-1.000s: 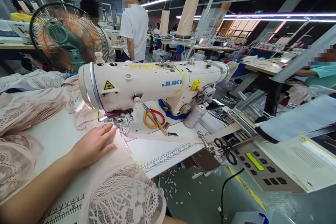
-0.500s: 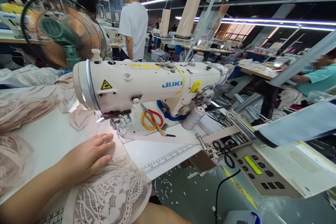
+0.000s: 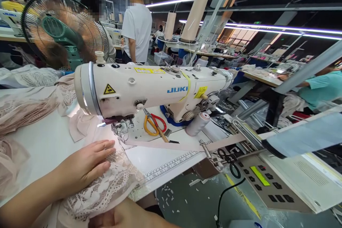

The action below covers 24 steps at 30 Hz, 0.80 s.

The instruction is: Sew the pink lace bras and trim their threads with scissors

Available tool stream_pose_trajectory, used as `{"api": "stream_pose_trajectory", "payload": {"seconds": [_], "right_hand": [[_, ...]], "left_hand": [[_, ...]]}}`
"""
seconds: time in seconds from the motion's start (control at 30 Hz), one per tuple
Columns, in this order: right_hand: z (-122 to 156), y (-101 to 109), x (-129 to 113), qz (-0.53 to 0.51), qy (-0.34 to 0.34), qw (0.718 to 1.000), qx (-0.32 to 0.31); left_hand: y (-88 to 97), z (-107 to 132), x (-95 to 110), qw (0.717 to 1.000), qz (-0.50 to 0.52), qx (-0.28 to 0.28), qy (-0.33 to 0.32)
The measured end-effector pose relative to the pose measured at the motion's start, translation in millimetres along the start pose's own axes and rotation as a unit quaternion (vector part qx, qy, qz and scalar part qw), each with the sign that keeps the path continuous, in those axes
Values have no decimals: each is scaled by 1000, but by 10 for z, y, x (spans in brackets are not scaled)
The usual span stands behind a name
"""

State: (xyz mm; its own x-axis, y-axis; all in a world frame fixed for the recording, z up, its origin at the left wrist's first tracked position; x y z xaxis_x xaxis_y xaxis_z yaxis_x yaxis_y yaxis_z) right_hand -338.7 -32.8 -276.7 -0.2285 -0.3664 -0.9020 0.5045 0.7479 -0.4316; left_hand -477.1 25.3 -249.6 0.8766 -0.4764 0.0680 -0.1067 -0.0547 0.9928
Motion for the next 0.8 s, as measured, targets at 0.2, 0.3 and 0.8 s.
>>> {"api": "stream_pose_trajectory", "payload": {"seconds": [0.2, 0.3, 0.8], "right_hand": [[-188, -82, -18, -180, -10, 983, 23], [-251, -80, 3, -228, 8, 972, 45], [-426, -47, 181, -345, -13, 932, 110]], "left_hand": [[-43, -45, -74, 998, -34, 46, 9], [-71, -95, -111, 997, -63, 37, -2], [-25, -174, -141, 984, -161, 69, -32]]}}
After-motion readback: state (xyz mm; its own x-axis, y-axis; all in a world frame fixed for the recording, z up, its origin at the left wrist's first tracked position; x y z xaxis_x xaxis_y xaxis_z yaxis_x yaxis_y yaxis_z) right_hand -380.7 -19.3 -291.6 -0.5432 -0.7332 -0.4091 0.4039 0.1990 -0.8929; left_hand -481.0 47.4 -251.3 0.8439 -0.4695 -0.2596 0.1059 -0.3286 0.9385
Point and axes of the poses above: each hand's wrist, its own z-axis away from the middle knuckle, its own y-axis out of the back of the hand, x = y × z, the point moved 4 cm from there along -z, towards the middle knuckle, and after that the axes turned 14 degrees about -z, right-handed, at the moved point
